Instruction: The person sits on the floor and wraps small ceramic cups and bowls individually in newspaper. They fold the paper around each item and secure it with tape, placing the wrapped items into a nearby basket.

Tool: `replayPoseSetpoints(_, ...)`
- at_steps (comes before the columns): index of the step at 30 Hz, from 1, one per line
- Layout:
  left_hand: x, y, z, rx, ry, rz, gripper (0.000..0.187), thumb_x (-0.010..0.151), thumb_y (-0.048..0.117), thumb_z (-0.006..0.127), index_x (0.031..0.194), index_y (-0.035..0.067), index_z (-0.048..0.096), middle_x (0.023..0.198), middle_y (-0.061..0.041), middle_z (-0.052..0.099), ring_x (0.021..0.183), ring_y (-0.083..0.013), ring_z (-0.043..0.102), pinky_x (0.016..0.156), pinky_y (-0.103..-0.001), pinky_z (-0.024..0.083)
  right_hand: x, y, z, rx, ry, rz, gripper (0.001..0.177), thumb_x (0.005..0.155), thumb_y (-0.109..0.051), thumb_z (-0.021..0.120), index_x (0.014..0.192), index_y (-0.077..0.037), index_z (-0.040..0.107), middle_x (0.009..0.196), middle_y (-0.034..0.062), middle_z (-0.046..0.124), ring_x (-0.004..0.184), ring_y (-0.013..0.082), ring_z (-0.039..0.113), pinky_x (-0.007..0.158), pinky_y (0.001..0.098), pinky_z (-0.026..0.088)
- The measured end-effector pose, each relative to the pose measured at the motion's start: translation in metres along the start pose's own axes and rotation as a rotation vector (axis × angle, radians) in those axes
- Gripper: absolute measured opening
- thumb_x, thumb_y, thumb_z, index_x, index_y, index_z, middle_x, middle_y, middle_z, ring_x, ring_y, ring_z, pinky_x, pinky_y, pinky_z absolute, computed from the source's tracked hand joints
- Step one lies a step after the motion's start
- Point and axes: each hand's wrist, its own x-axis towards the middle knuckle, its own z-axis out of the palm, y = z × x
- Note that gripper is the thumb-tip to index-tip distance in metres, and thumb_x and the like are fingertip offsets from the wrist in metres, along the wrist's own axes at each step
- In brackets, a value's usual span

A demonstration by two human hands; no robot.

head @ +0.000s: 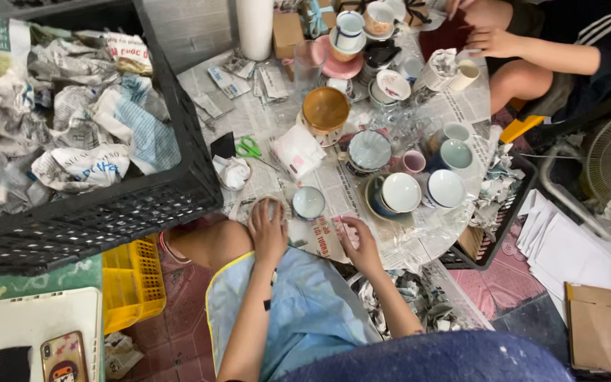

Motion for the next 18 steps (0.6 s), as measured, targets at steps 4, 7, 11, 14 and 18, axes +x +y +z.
replayPoseSetpoints(4,0.012,-0.011,0.012,-0.036,0.010,0.008,0.074,0.084,0.026,0.071,0.153,0.015,0.045,0.161,-0.009,0.039,0.152,-0.0345,0.030,0.123,-0.059,0.019,-0.013,0.012,-0.011,0.058,0.002,0.050,0.037,0.094,-0.012,0.068,0.130,-0.009,0.061,0.127,0.0112,0.068,0.114,0.0276,0.067,0.094,0.0393,0.052)
replayPoseSetpoints(7,0.014,-0.009,0.006,-0.001,0.013,-0.026,0.074,0.083,0.031,0.072,0.151,0.015,0.046,0.158,-0.008,0.041,0.149,-0.0342,0.030,0.116,-0.063,0.018,-0.015,0.016,-0.016,0.039,-0.035,0.058,0.037,0.092,-0.012,0.068,0.128,-0.008,0.062,0.127,0.0115,0.068,0.113,0.0263,0.068,0.093,0.0394,0.053)
replayPoseSetpoints(11,0.002,0.017,-0.011,-0.153,0.127,-0.021,0.068,0.089,0.032,0.069,0.150,0.014,0.047,0.156,-0.012,0.042,0.149,-0.0368,0.031,0.115,-0.063,0.021,-0.030,0.048,-0.034,-0.112,-0.042,-0.089,0.033,0.091,-0.009,0.069,0.124,-0.007,0.065,0.120,0.0150,0.070,0.114,0.0306,0.065,0.098,0.0417,0.051)
replayPoseSetpoints(14,0.004,0.053,-0.029,-0.240,0.147,0.087,0.061,0.093,0.034,0.068,0.148,0.015,0.050,0.156,-0.014,0.043,0.148,-0.0368,0.033,0.117,-0.063,0.023,-0.069,0.087,-0.045,-0.128,0.054,0.035,0.028,0.092,-0.009,0.067,0.120,-0.008,0.067,0.109,0.0131,0.073,0.104,0.0302,0.069,0.090,0.0405,0.054)
replayPoseSetpoints(18,-0.013,0.114,-0.042,-0.250,-0.030,0.367,0.058,0.090,0.033,0.068,0.143,0.015,0.052,0.156,-0.017,0.041,0.147,-0.0409,0.032,0.115,-0.064,0.022,-0.170,0.134,-0.051,-0.156,0.450,0.299,0.023,0.095,-0.010,0.064,0.118,-0.008,0.065,0.100,0.0142,0.071,0.090,0.0309,0.070,0.079,0.0416,0.057)
